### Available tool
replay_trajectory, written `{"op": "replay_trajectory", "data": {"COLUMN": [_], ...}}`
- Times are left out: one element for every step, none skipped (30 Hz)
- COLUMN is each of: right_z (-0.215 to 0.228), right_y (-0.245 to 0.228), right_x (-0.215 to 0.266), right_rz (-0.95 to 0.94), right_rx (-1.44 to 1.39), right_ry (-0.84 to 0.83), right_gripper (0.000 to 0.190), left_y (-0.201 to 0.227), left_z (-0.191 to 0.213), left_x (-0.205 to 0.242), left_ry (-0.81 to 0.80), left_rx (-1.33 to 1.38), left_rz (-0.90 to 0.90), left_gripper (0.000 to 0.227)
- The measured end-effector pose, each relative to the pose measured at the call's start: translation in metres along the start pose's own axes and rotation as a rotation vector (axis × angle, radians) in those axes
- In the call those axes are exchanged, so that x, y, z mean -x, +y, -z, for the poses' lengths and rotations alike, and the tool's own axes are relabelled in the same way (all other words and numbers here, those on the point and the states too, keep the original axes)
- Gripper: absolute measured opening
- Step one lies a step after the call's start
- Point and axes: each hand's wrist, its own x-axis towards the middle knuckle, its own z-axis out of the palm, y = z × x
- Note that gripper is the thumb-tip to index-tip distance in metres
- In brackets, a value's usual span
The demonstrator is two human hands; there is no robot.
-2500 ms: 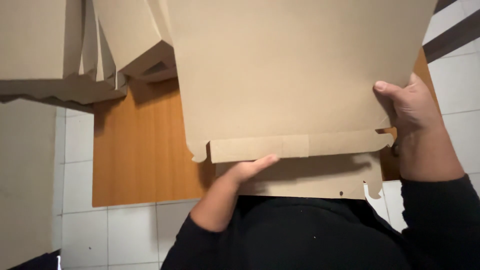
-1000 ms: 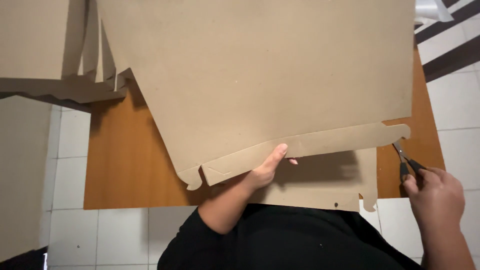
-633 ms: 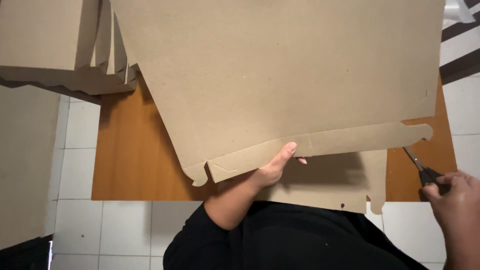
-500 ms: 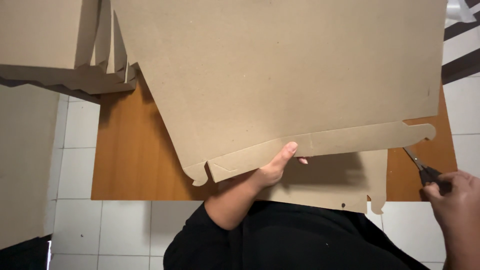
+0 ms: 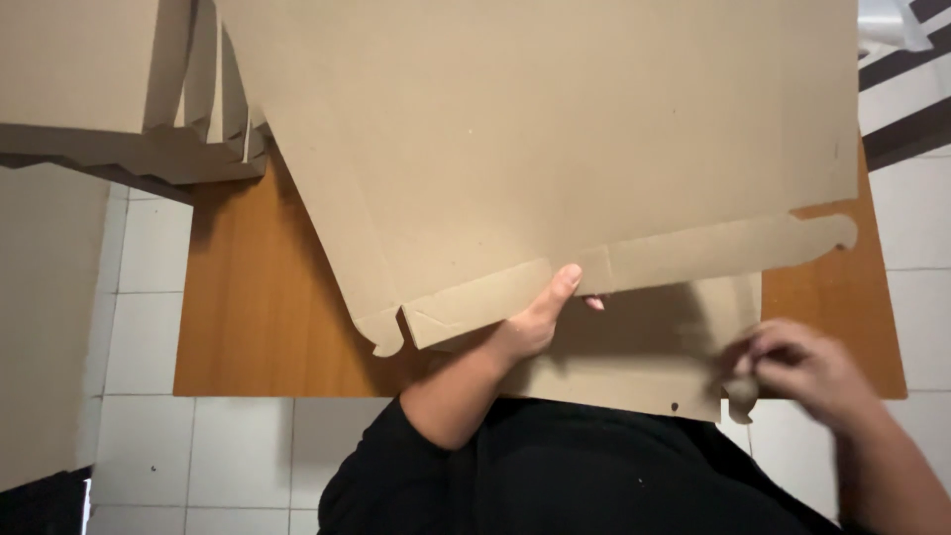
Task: Assembling and folding flat cardboard sheets into boxes, including using scissors to trim or cut slots.
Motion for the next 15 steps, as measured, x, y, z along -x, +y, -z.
{"op": "replay_trajectory", "data": {"right_z": [-0.02,-0.04,-0.059,-0.072,-0.086,-0.099,-0.103,-0.108,-0.113,-0.113,-0.113,-0.113,-0.113,-0.113,-0.113], "right_y": [-0.021,-0.045,-0.069,-0.095,-0.121,-0.147,-0.15,-0.153,-0.157,-0.16,-0.164,-0.167,-0.166,-0.164,-0.162], "right_x": [0.002,-0.001,-0.004,-0.004,-0.005,-0.005,-0.008,-0.011,-0.013,-0.016,-0.018,-0.019,-0.02,-0.021,-0.022], "right_rz": [-0.003,0.134,0.27,0.274,0.226,0.174,0.175,0.228,0.281,0.282,0.252,0.217,0.213,0.275,0.336], "right_rx": [-0.002,0.053,0.109,0.111,-0.039,-0.187,-0.184,-0.18,-0.177,-0.175,-0.148,-0.123,-0.122,-0.104,-0.086], "right_ry": [-0.002,-0.284,-0.567,-0.565,-0.647,-0.732,-0.737,-0.722,-0.706,-0.708,-0.683,-0.656,-0.657,-0.626,-0.595], "right_gripper": [0.032,0.035,0.04,0.04,0.042,0.045,0.045,0.038,0.032,0.032,0.031,0.03,0.03,0.029,0.028], "left_y": [0.006,0.013,0.021,0.018,0.015,0.012,-0.003,-0.017,-0.032,-0.024,-0.017,-0.01,-0.009,-0.008,-0.008], "left_z": [-0.004,-0.006,-0.009,-0.009,-0.009,-0.009,-0.003,0.003,0.009,0.004,-0.001,-0.006,-0.007,-0.008,-0.008], "left_x": [0.001,0.0,-0.001,-0.003,-0.005,-0.005,-0.005,-0.004,-0.002,-0.003,-0.003,-0.002,-0.001,-0.001,-0.001], "left_ry": [0.002,-0.001,-0.003,-0.005,-0.005,0.002,0.006,0.004,0.003,0.005,0.035,0.064,0.065,0.072,0.078], "left_rx": [0.001,0.004,0.007,0.005,0.023,0.041,0.041,0.021,0.002,0.002,0.04,0.083,0.086,0.087,0.089], "left_rz": [0.004,-0.102,-0.208,-0.211,-0.187,-0.162,-0.166,-0.163,-0.159,-0.162,-0.114,-0.06,-0.059,-0.046,-0.033], "left_gripper": [0.043,0.041,0.04,0.04,0.041,0.042,0.042,0.042,0.043,0.043,0.042,0.041,0.041,0.04,0.039]}}
